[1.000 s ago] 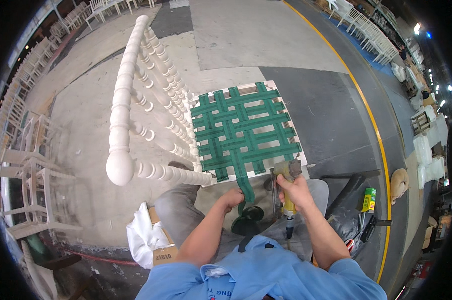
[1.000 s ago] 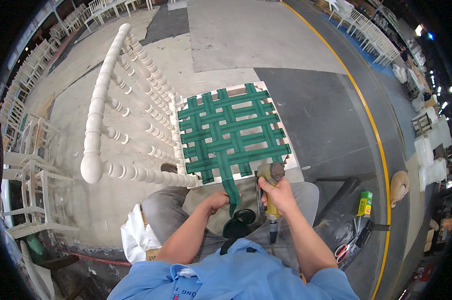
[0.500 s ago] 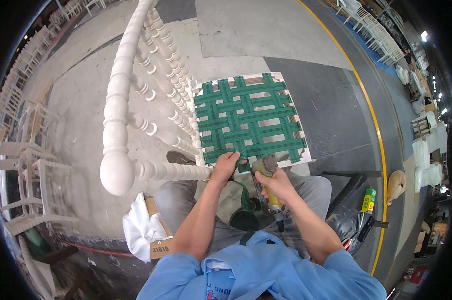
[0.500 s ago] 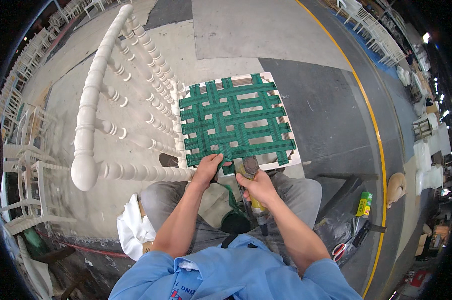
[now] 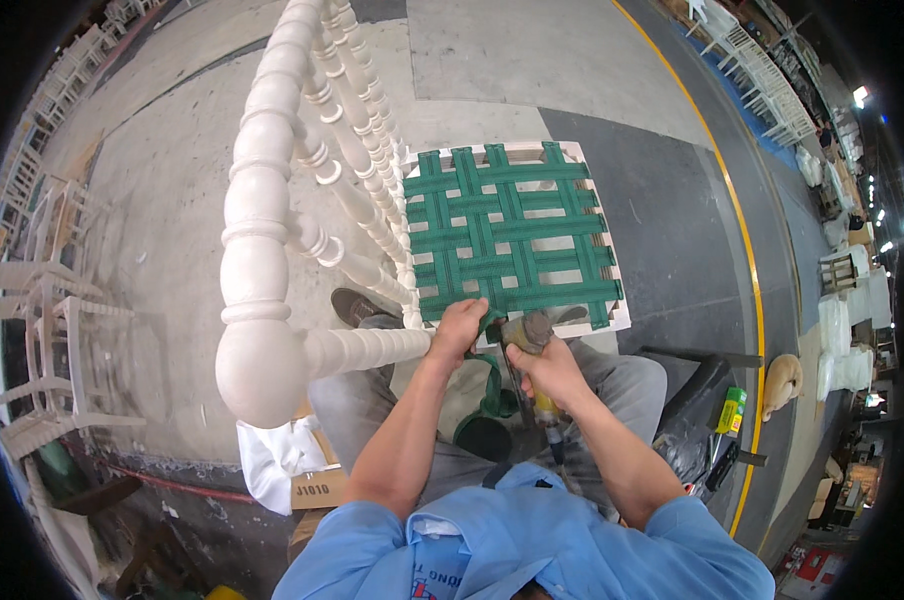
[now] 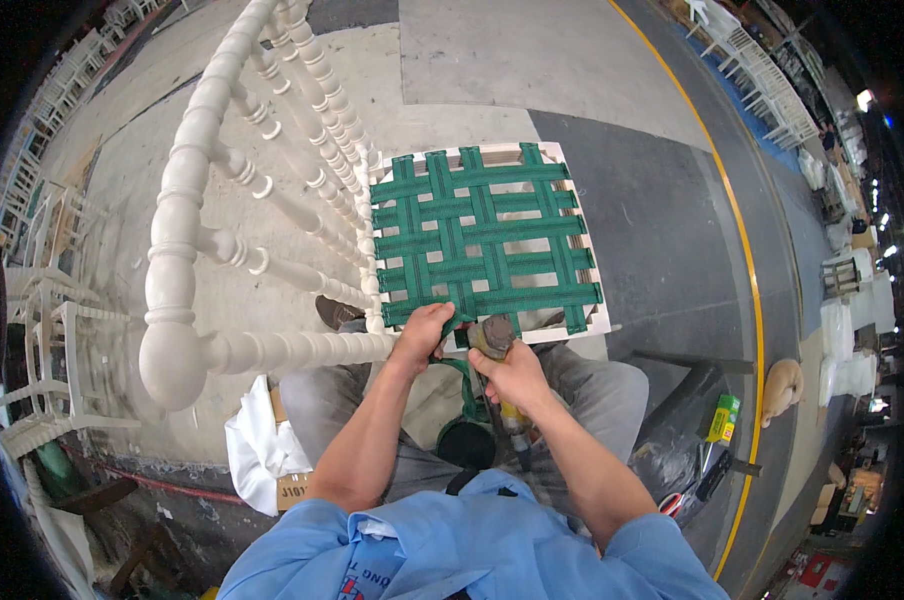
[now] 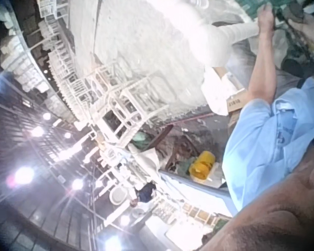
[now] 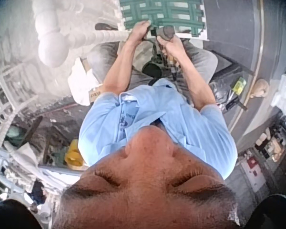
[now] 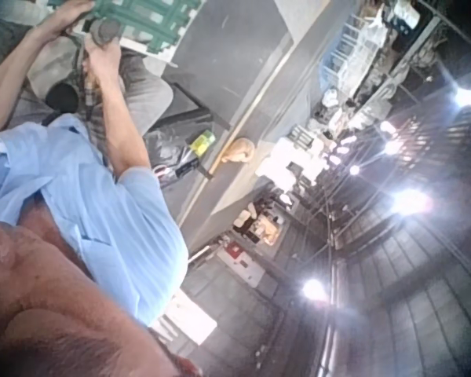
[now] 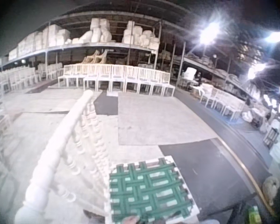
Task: The person weaves green plastic strips into the seat of a white wooden chair, using a hammer to tap the strips into place and scissors to trim excess material. The person repeatedly threads, hammers, and cuts the strips to form a woven seat pattern.
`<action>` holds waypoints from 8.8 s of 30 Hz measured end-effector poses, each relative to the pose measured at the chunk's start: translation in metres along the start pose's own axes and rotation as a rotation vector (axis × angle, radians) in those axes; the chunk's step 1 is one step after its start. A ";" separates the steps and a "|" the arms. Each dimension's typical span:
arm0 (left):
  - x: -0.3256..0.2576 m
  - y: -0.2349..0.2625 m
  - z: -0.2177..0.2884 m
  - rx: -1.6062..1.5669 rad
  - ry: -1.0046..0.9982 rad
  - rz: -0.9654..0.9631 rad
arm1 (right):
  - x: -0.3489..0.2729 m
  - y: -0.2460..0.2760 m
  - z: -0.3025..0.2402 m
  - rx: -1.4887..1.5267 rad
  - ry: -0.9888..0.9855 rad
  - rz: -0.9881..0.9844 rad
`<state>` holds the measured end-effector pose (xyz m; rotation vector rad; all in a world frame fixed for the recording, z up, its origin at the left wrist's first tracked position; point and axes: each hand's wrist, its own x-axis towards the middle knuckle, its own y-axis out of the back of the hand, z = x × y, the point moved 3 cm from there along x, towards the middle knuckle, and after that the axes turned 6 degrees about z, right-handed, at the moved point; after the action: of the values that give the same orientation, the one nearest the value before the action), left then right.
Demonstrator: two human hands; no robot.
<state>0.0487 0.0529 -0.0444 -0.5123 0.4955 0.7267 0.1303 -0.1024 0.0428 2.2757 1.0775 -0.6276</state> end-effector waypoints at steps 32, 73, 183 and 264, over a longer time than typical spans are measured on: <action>-0.089 -0.048 -0.019 0.707 -0.354 0.030 | -0.225 0.357 0.296 0.991 -0.258 0.935; -0.077 -0.026 0.042 -0.137 0.144 0.064 | 0.005 0.127 -0.002 -1.128 1.071 -0.082; -0.001 -0.139 0.037 -0.548 0.151 -0.014 | 0.128 0.116 -0.026 -0.382 0.419 0.447; 0.103 -0.132 0.118 -0.115 -0.135 0.114 | 0.156 0.132 -0.092 -0.016 0.790 0.405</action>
<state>0.2393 0.0891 0.0208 -0.5415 0.3607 0.8969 0.3419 -0.0279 0.0518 2.6753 0.8675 0.4861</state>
